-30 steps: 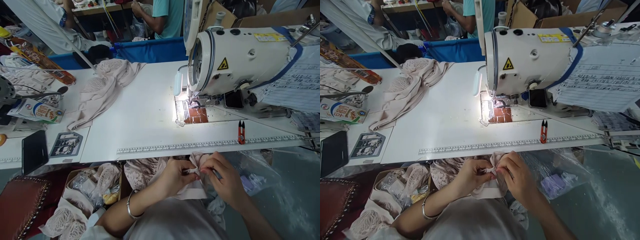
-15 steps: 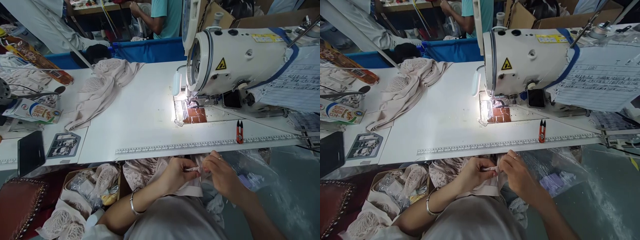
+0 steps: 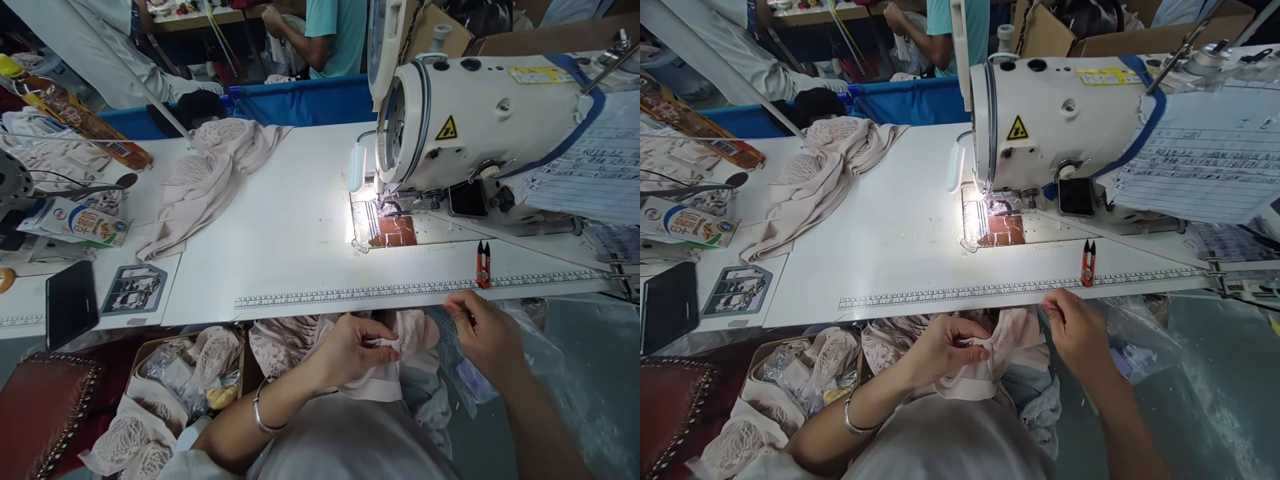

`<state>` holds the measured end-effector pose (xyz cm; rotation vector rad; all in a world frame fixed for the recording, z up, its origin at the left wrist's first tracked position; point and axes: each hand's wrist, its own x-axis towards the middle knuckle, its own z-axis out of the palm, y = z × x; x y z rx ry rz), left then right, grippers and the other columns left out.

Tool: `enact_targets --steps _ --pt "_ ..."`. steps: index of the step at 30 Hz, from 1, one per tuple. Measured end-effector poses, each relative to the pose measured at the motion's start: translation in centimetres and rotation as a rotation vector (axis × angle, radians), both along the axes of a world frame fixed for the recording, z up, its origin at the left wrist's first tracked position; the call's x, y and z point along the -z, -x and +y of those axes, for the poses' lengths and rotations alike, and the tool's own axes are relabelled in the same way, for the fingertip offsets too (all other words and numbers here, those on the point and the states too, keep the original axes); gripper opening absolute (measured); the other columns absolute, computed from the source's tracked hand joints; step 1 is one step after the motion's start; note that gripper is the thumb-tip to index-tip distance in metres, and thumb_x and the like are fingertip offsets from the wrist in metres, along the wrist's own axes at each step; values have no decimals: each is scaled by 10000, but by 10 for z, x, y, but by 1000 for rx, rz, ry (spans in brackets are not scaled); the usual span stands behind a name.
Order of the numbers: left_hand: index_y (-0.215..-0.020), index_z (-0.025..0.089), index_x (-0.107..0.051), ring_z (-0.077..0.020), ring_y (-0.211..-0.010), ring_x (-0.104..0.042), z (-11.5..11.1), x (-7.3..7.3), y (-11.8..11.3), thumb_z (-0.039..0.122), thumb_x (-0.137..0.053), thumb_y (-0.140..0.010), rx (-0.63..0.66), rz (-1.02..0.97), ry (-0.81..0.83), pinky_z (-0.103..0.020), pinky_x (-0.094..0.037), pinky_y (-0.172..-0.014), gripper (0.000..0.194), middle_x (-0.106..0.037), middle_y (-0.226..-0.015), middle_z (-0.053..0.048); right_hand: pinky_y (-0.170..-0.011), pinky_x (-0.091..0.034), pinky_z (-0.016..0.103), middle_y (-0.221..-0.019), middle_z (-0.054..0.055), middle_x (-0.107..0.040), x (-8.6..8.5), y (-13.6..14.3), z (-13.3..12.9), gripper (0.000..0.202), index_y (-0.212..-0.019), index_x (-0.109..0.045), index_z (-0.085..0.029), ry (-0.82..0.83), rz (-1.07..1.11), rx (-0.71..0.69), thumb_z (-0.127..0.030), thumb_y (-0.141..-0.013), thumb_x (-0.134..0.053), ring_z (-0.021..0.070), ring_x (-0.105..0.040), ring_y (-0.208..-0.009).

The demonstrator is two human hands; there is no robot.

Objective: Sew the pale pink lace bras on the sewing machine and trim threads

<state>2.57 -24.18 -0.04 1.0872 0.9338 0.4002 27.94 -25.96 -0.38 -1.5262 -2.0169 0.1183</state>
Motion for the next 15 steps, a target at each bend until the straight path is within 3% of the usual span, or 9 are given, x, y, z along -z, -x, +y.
enact_targets --steps 2,5,8,11,15 --pt "-798 103 -715 -79 -567 -330 0 1 -2 398 -778 -711 -3 -6 19 -232 -262 -516 313 -468 -618 26 -480 -377 251 -626 -35 -525 -10 12 -7 200 -845 -532 -232 22 82 -98 -270 -1034 -479 110 -454 -470" --pt "-829 98 -732 -89 -569 -375 -1 5 -2 436 -786 -714 -8 -14 22 -238 -300 -529 361 -532 -640 2 -558 -476 259 -782 24 -595 -16 36 -17 229 -951 -594 -222 92 141 -266 -392 -1040 -470 141 -579 -634" --pt "-827 105 -741 -101 -588 -428 -1 7 0 450 -778 -731 1 -36 9 -235 -338 -551 360 -580 -661 -13 -656 -508 287 -829 32 -636 -11 50 -21 81 -990 -624 -222 -13 75 -308 -230 -1010 -546 158 -605 -725" --pt "-805 105 -735 -108 -612 -461 0 7 1 428 -762 -742 -4 -23 -1 -233 -359 -569 331 -599 -697 -21 -647 -481 303 -792 12 -658 -8 50 -19 172 -1005 -629 -219 -133 79 -303 -62 -948 -588 149 -580 -672" --pt "-806 102 -737 -103 -607 -442 1 4 -2 434 -785 -718 -2 6 -9 -222 -350 -548 347 -583 -680 -12 -610 -433 314 -720 -3 -611 -13 49 -12 218 -919 -600 -222 -185 52 -311 -8 -895 -631 151 -553 -636"
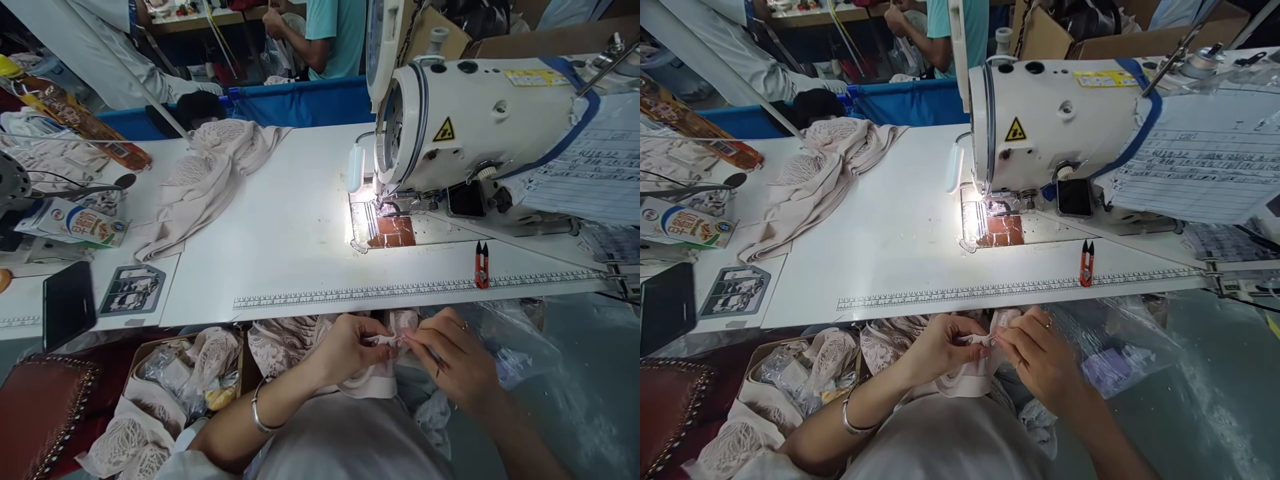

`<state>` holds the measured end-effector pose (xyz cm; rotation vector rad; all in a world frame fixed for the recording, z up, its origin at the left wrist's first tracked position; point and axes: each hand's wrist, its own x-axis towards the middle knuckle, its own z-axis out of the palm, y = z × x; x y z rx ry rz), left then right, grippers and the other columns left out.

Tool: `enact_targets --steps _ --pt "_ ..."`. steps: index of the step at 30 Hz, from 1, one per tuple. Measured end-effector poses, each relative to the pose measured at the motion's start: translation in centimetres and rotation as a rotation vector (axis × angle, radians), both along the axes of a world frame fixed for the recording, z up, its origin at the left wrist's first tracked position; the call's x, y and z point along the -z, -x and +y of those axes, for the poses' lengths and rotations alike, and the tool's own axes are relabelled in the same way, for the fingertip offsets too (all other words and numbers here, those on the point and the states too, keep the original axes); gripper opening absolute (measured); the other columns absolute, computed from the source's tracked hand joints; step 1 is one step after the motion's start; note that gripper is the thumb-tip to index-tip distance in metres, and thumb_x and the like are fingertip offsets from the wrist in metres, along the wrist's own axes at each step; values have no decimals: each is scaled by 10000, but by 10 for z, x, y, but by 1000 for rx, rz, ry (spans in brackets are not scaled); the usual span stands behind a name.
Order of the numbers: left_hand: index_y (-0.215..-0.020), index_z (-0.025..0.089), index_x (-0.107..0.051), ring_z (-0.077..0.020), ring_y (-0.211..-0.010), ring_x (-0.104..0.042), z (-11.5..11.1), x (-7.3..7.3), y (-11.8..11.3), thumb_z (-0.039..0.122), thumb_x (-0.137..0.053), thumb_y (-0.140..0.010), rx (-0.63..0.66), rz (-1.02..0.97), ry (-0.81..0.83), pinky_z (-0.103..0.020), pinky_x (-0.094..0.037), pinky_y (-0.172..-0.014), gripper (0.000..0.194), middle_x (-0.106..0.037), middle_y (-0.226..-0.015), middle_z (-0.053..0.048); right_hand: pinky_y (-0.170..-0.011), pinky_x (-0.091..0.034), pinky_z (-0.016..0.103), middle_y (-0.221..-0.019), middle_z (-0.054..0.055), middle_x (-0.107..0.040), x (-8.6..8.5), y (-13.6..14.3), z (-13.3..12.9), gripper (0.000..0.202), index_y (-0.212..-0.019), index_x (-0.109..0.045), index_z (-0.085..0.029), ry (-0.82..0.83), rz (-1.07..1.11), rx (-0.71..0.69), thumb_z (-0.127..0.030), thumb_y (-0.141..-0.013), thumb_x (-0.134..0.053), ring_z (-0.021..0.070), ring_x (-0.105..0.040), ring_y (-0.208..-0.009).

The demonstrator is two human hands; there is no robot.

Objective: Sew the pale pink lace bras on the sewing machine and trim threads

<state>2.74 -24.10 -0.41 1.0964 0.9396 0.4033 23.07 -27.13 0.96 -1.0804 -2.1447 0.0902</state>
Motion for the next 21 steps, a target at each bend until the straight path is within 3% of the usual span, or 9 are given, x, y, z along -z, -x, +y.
enact_targets --steps 4,7,9,12,17,19,21 --pt "-806 105 -749 -111 -637 -473 1 -3 -3 413 -796 -706 2 -15 -11 -211 -371 -557 327 -600 -692 -13 -637 -450 309 -775 9 -618 -2 6 5 220 -820 -517 -237 63 133 -46 -74 -917 -628 151 -535 -673" --pt "-747 105 -736 -102 -628 -471 0 -5 -6 306 -760 -715 16 -6 -51 -200 -385 -574 205 -584 -656 6 -663 -481 307 -866 29 -657 1 13 7 180 -872 -504 -237 283 312 -203 -104 -992 -484 152 -581 -729" --pt "-693 105 -716 -95 -609 -464 -3 -5 -7 278 -751 -716 57 -3 -50 -193 -385 -570 178 -577 -629 14 -583 -450 269 -744 -8 -598 3 15 8 215 -884 -498 -243 426 388 -318 -107 -1021 -401 132 -540 -637" --pt "-755 111 -747 -104 -630 -502 -5 -3 -8 324 -758 -746 111 -35 -22 -190 -390 -577 214 -634 -678 1 -505 -374 253 -624 -45 -472 8 13 7 257 -839 -480 -250 504 470 -362 -137 -1040 -364 122 -430 -536" --pt "-762 106 -755 -117 -654 -519 0 -2 -7 411 -791 -728 136 -79 30 -197 -397 -585 310 -657 -709 -20 -433 -350 215 -663 -53 -549 13 9 1 194 -884 -456 -262 739 761 -421 -246 -1063 -385 94 -406 -455" --pt "-739 104 -736 -117 -646 -503 2 -1 -8 468 -805 -713 139 -73 26 -203 -393 -583 371 -638 -692 -18 -451 -372 209 -670 -60 -550 14 10 -1 187 -905 -459 -260 749 666 -438 -203 -1059 -370 84 -409 -446" --pt "-716 106 -709 -109 -629 -469 2 0 -8 497 -791 -729 129 -53 -20 -206 -373 -574 400 -592 -659 -4 -495 -383 223 -640 -62 -508 15 9 0 231 -862 -450 -252 593 441 -372 -113 -1022 -358 98 -424 -483"
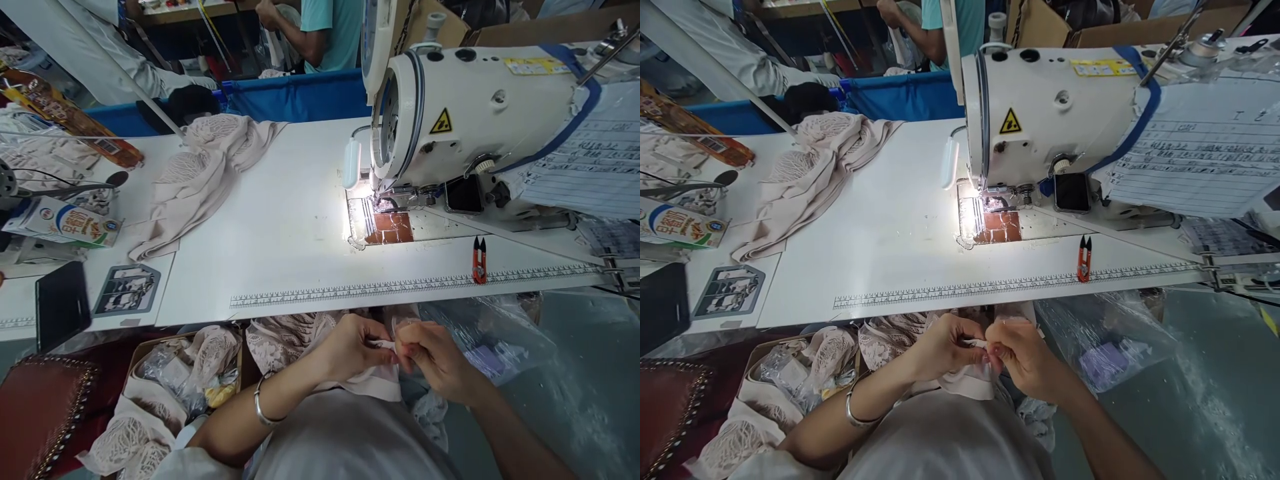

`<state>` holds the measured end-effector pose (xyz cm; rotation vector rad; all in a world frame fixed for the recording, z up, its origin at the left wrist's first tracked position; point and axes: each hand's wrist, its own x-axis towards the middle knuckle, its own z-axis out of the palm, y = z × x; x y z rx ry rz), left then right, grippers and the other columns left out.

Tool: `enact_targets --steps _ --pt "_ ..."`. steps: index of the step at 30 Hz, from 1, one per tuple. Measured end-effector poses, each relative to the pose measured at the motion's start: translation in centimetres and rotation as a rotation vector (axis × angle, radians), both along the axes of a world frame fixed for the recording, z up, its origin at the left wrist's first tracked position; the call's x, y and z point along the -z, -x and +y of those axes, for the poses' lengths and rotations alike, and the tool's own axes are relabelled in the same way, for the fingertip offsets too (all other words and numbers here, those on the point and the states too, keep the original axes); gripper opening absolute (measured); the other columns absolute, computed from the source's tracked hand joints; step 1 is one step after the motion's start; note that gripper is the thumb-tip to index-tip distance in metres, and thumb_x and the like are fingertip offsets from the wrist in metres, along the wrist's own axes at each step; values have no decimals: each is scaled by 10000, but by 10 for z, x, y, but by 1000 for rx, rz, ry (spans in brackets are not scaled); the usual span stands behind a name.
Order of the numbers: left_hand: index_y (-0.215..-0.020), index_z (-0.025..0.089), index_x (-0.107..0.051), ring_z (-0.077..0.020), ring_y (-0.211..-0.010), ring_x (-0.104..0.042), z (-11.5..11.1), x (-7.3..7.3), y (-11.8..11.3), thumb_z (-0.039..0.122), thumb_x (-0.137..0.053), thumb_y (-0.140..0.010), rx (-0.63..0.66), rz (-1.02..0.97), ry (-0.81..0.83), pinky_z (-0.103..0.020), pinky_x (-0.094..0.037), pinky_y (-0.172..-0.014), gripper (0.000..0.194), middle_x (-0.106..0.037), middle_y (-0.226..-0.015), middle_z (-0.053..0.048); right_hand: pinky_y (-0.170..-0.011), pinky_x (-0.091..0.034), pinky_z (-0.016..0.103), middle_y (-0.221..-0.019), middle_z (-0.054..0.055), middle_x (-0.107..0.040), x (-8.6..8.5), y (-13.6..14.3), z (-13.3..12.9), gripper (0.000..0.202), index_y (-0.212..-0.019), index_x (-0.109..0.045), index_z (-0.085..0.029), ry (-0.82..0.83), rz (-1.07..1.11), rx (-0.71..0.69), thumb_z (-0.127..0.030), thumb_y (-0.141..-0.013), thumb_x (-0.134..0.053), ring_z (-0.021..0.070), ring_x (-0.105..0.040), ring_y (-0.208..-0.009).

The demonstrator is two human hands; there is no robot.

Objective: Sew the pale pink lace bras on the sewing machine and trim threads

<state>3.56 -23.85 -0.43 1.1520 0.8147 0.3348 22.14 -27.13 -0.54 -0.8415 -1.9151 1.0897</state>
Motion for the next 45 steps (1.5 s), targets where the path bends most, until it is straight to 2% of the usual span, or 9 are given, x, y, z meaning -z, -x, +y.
enact_targets --steps 4,8,14,19,26,30,34,39,45 --pt "-619 122 -608 -94 -603 -392 0 0 3 535 -771 -738 -28 35 -67 -210 -310 -546 459 -471 -594 24 -525 -354 256 -613 -37 -461 5 -17 6 303 -766 -419 -244 -414 -406 214 8 -906 -326 134 -426 -537" --pt "-581 145 -525 -77 -570 -305 2 -1 7 561 -766 -726 -24 91 -59 -215 -233 -504 503 -368 -578 47 -473 -345 238 -589 -57 -425 6 -37 5 226 -795 -438 -245 -335 -546 423 -99 -966 -420 123 -440 -500" --pt "-662 131 -617 -73 -570 -337 2 -3 7 429 -728 -784 -76 84 -63 -209 -270 -527 341 -425 -607 46 -594 -495 286 -863 28 -597 0 -13 -13 189 -971 -552 -235 -144 -415 247 -419 -976 -596 163 -592 -702" --pt "-780 117 -707 -92 -604 -404 3 -6 8 339 -650 -835 -47 64 -79 -209 -337 -577 235 -531 -658 19 -713 -518 332 -840 22 -652 3 -7 -13 120 -1017 -600 -241 -392 -472 333 -131 -981 -567 180 -624 -776" --pt "-763 112 -702 -79 -558 -339 2 -5 8 315 -647 -830 -31 88 -66 -212 -303 -549 221 -451 -604 40 -684 -485 361 -812 11 -658 -5 -17 2 149 -934 -597 -273 -436 -481 248 -135 -979 -565 193 -598 -753" --pt "-764 113 -707 -76 -546 -319 2 -5 9 332 -647 -842 -14 74 -80 -213 -280 -533 241 -433 -581 48 -677 -486 329 -909 43 -670 -10 -8 10 177 -908 -533 -243 -308 -200 159 -115 -1007 -461 166 -580 -765" --pt "-782 116 -732 -106 -612 -452 3 -1 7 314 -622 -856 33 54 -165 -207 -357 -580 239 -580 -649 -2 -556 -422 253 -666 -32 -534 -1 1 12 265 -843 -447 -247 -85 -56 -32 -59 -997 -343 130 -494 -597" --pt "-701 116 -687 -112 -631 -476 3 13 2 163 -557 -810 2 199 -287 -195 -351 -575 176 -582 -638 -2 -533 -328 278 -612 -23 -438 13 8 5 302 -710 -384 -238 -355 -363 106 38 -826 -344 150 -389 -563" --pt "-778 107 -728 -142 -706 -588 4 14 7 122 -567 -810 -13 157 -266 -211 -427 -662 164 -684 -738 -37 -546 -354 273 -595 -22 -474 22 -12 1 295 -722 -453 -233 -425 -568 269 43 -765 -359 146 -435 -540"
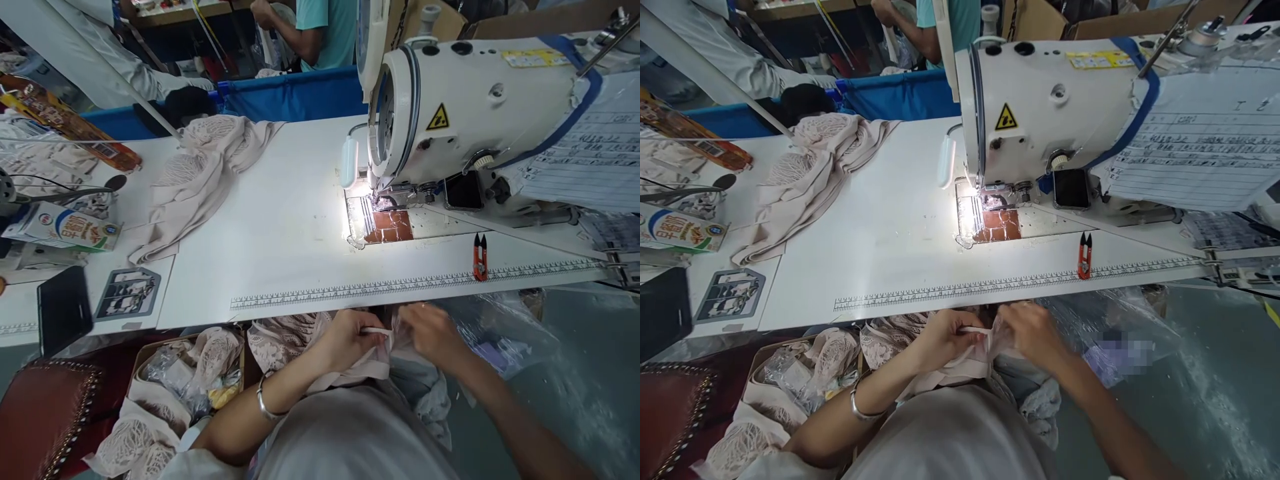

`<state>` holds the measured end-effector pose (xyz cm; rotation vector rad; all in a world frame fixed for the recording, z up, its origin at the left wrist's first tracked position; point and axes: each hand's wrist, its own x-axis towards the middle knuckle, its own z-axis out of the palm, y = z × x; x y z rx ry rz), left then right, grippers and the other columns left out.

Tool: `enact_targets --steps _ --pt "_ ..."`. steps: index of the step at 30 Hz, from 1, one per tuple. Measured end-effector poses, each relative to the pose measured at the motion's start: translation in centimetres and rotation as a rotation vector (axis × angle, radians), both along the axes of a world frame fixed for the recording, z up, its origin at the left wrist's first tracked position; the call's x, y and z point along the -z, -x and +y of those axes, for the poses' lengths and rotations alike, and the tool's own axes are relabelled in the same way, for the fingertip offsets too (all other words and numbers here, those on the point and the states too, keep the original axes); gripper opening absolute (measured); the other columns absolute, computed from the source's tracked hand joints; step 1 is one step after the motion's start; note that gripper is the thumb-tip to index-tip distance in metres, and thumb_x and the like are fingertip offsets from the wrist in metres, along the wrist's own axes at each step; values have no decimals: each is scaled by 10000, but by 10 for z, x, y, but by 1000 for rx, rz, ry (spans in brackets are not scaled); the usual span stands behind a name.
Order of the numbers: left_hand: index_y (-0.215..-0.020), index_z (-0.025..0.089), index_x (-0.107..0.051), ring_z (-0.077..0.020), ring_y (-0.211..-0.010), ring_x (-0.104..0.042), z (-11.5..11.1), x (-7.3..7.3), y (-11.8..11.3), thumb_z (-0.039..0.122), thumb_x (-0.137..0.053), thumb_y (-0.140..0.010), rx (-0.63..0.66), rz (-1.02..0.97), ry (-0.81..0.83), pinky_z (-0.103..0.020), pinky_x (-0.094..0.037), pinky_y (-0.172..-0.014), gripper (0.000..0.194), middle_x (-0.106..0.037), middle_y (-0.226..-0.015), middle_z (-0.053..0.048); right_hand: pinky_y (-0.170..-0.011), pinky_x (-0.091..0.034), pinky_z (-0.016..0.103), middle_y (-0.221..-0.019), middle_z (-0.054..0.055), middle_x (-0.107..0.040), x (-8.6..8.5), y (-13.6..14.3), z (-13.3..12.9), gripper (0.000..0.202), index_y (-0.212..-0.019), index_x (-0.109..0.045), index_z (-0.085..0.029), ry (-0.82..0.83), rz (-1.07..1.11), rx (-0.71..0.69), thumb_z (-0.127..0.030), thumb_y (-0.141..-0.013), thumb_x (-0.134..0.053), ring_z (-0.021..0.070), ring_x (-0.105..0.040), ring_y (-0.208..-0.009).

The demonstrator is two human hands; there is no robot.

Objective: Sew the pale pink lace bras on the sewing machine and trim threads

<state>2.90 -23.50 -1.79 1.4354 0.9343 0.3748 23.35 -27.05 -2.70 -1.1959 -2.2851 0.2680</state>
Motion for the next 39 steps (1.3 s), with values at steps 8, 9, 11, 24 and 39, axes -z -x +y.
enact_targets --steps 8,9,11,24,39 --pt "-1015 103 -746 -146 -774 -592 1 -16 5 274 -657 -854 -28 -162 229 -224 -450 -705 251 -711 -911 -70 -461 -412 232 -641 -60 -506 -12 -23 -4 117 -1111 -531 -239 145 178 291 -299 -1011 -516 122 -502 -477" --pt "-1009 99 -746 -148 -772 -587 0 -17 5 296 -685 -838 -45 -174 250 -225 -449 -697 268 -710 -919 -76 -480 -438 232 -713 -31 -543 -15 -21 -5 197 -1206 -532 -231 132 174 264 -292 -1024 -488 122 -534 -516" --pt "-983 89 -750 -152 -766 -582 -2 -16 4 314 -707 -822 -97 -190 268 -231 -447 -691 280 -709 -910 -88 -513 -460 228 -837 22 -594 -20 -15 -9 318 -1324 -541 -237 67 89 184 -194 -1038 -410 119 -576 -591" --pt "-877 92 -779 -139 -709 -547 -2 -14 -1 309 -681 -819 -224 -253 254 -240 -422 -685 245 -699 -785 -61 -698 -476 323 -796 17 -685 -26 -2 -16 429 -1269 -655 -105 -321 -263 59 50 -869 -650 140 -623 -715" --pt "-856 102 -778 -123 -677 -534 -5 -8 -2 342 -718 -793 -257 -282 301 -229 -415 -662 256 -684 -743 -36 -673 -440 340 -777 30 -675 -26 -2 -18 401 -1261 -653 -76 -294 -297 25 52 -882 -626 166 -578 -721"
